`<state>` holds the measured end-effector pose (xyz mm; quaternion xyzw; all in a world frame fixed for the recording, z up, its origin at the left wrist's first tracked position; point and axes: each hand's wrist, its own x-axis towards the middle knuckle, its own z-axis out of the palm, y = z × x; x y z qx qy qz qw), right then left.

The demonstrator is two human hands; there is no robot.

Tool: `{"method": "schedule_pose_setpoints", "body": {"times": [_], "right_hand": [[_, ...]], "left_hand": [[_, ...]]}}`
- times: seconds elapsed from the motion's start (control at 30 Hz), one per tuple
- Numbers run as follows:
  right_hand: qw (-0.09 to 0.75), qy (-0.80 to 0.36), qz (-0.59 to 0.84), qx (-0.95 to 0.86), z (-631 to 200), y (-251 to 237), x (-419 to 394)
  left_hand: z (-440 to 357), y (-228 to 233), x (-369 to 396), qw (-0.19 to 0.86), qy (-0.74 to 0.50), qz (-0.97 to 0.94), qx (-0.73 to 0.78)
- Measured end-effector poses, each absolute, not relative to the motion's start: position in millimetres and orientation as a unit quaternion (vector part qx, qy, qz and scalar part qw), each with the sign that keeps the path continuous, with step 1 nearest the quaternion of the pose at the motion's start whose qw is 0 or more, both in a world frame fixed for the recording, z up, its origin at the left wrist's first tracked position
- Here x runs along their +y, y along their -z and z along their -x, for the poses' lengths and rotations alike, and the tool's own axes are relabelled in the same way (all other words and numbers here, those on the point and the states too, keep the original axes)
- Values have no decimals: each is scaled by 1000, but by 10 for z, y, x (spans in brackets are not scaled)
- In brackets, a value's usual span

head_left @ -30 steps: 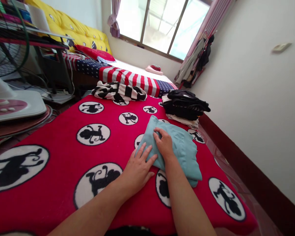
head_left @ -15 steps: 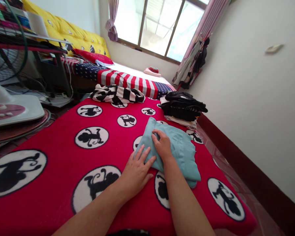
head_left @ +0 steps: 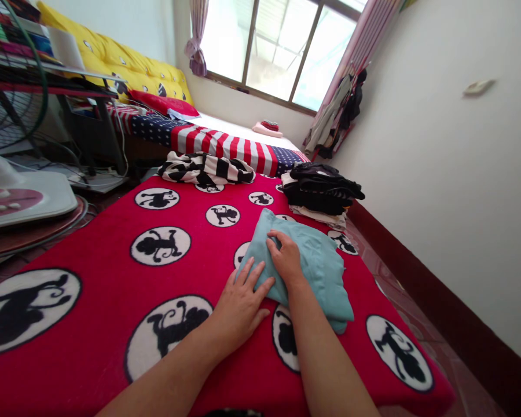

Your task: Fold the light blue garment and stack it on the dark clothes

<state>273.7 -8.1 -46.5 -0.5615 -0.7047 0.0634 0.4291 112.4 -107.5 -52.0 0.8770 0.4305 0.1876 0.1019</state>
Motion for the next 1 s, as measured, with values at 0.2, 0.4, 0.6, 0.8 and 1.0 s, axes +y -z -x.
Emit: {"method": "schedule_pose_setpoints", "body": {"times": [0.2,0.4,0.6,0.8,1.0], "right_hand": [[424,-62,565,-705,-2736,464,-82],[422,-57,566,-706,-2733,461,-87],[421,-58,567,-706,-2727,452,-92],[421,-61,565,-706,-2732,455,-92],[423,-64,561,-709,-2741,465,-82]], "left_hand": [[-1123,526,-1077,101,-189,-877,429],[-1123,536,-1076,98,-192,-877,430],[-1124,541,-1075,96,-192,-877,430],[-1119,543,-1079,93,-194,-878,427],[-1119,533,-1082,91,-195,-878,427]]}}
